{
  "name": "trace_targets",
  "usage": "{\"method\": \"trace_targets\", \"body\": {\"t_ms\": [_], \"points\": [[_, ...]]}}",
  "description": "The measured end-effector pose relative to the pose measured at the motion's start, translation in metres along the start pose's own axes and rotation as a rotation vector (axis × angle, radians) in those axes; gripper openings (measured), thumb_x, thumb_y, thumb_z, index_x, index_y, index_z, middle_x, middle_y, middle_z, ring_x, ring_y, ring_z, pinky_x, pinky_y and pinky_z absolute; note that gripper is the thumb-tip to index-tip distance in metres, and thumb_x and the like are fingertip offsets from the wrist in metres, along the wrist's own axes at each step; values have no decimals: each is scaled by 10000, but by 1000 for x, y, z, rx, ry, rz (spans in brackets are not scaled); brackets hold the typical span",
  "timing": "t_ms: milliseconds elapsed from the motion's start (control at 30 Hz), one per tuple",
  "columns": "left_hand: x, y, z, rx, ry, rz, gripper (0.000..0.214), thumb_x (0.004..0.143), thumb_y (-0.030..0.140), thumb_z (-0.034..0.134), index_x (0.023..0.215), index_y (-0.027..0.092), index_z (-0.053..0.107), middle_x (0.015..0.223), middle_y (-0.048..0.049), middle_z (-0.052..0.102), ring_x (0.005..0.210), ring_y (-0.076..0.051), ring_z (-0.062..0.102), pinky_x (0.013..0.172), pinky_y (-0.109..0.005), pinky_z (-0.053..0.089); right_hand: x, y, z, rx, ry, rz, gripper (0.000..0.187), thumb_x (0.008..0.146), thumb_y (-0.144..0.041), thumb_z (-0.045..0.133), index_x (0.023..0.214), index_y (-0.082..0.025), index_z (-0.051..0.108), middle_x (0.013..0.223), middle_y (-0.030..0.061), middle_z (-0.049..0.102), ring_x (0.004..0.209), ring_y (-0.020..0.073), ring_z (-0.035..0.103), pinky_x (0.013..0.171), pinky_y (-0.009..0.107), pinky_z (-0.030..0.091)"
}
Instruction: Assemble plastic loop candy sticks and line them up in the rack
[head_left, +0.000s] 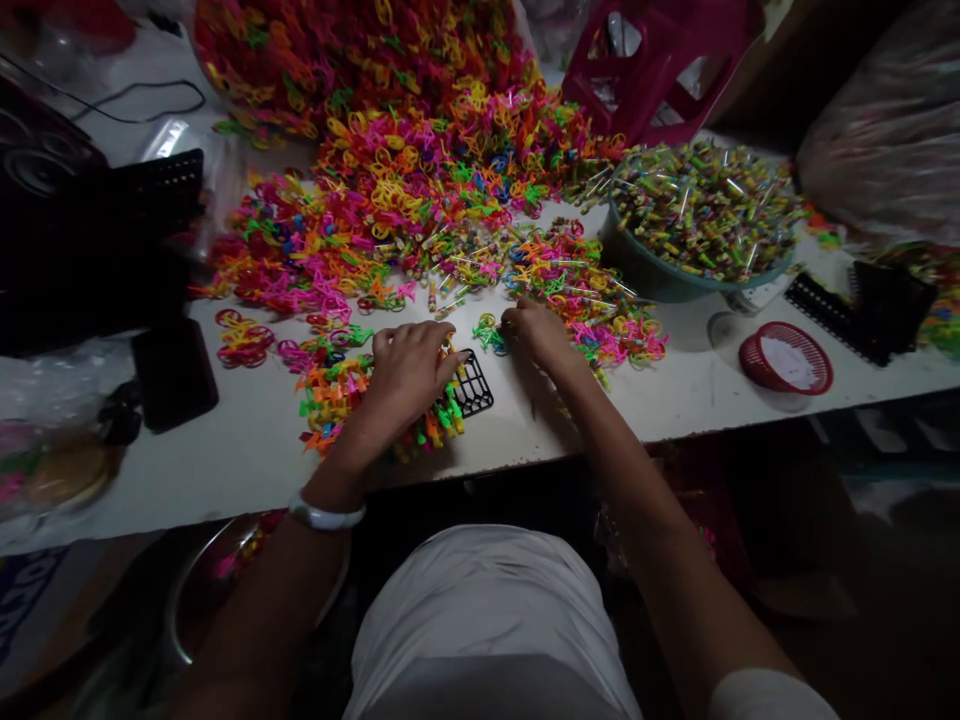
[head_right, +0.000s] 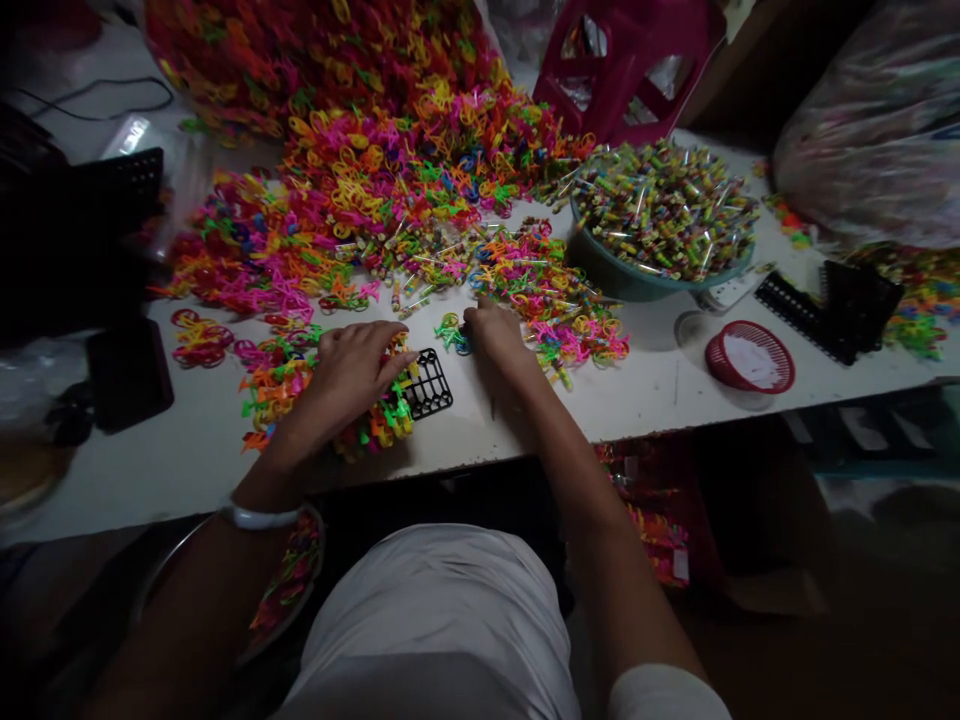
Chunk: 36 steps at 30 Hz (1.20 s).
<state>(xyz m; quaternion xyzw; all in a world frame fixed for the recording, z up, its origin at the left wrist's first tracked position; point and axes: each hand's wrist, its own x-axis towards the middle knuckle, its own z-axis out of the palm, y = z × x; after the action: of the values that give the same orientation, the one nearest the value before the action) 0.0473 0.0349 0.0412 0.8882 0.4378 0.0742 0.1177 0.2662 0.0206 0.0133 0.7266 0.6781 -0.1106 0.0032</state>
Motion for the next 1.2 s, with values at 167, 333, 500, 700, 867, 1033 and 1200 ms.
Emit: {"method": "trace_targets", "body": {"t_ms": [167, 333, 500, 700, 867, 1033, 1200], "points": [[-15, 3, -5, -34, 72, 30, 476, 981, 427, 335, 1356, 167, 471, 1455, -117, 465, 1384, -280, 352, 1132, -497, 205, -22, 10, 15, 164, 145, 1, 199, 894, -211, 475, 977, -144, 642, 1050, 126, 619, 934, 226, 577, 750, 306, 417], [-38, 14, 0, 54, 47, 108, 552, 987, 436, 296, 1435, 124, 381, 1530, -131, 337, 1452, -283, 225, 1183, -508, 119, -61, -15, 46, 876, 239, 77, 121, 833, -244, 527, 941, -194, 548, 850, 26, 641, 774, 171, 612, 714, 287, 479], [-42, 15, 9, 100, 40, 104, 547, 994, 390, 262, 1457, 111, 346, 1548, -127, 288, 1463, -280, 191, 1194, -511, 114, -87, -55, 74, 1215, 168, 17, 166, 846, -349, 558, 936, -218, 508, 769, -9, 634, 643, 152, 613, 615, 262, 489], [-41, 14, 8, 99, 38, 109, 542, 997, 385, 247, 1461, 123, 344, 1551, -110, 282, 1466, -262, 184, 1201, -495, 112, -94, -61, 85, 767, 204, -137, 225, 777, -117, 503, 986, -196, 523, 912, 52, 632, 794, 189, 609, 707, 280, 484], [-42, 15, 6, 85, 26, 102, 557, 999, 398, 218, 1472, 121, 320, 1557, -112, 264, 1471, -256, 163, 1200, -504, 109, -98, -72, 78, 430, 40, -160, 338, 830, -83, 450, 1152, -175, 494, 1110, 101, 601, 858, 210, 613, 695, 295, 483], [-42, 15, 4, 55, 37, 133, 520, 1000, 398, 226, 1464, 199, 354, 1566, -97, 255, 1472, -258, 164, 1191, -519, 126, -99, -86, 69, 248, -12, -126, 299, 956, -152, 354, 1232, -198, 460, 1227, 107, 570, 820, 176, 624, 616, 268, 455], [-42, 15, 4, 57, 30, 161, 411, 943, 486, 420, 1186, 247, 650, 1584, -84, 213, 1468, -320, 162, 1183, -552, 138, -100, -89, 69, 273, -29, -96, 306, 949, -140, 351, 1227, -181, 472, 1232, 123, 586, 837, 208, 641, 594, 289, 443]]}}
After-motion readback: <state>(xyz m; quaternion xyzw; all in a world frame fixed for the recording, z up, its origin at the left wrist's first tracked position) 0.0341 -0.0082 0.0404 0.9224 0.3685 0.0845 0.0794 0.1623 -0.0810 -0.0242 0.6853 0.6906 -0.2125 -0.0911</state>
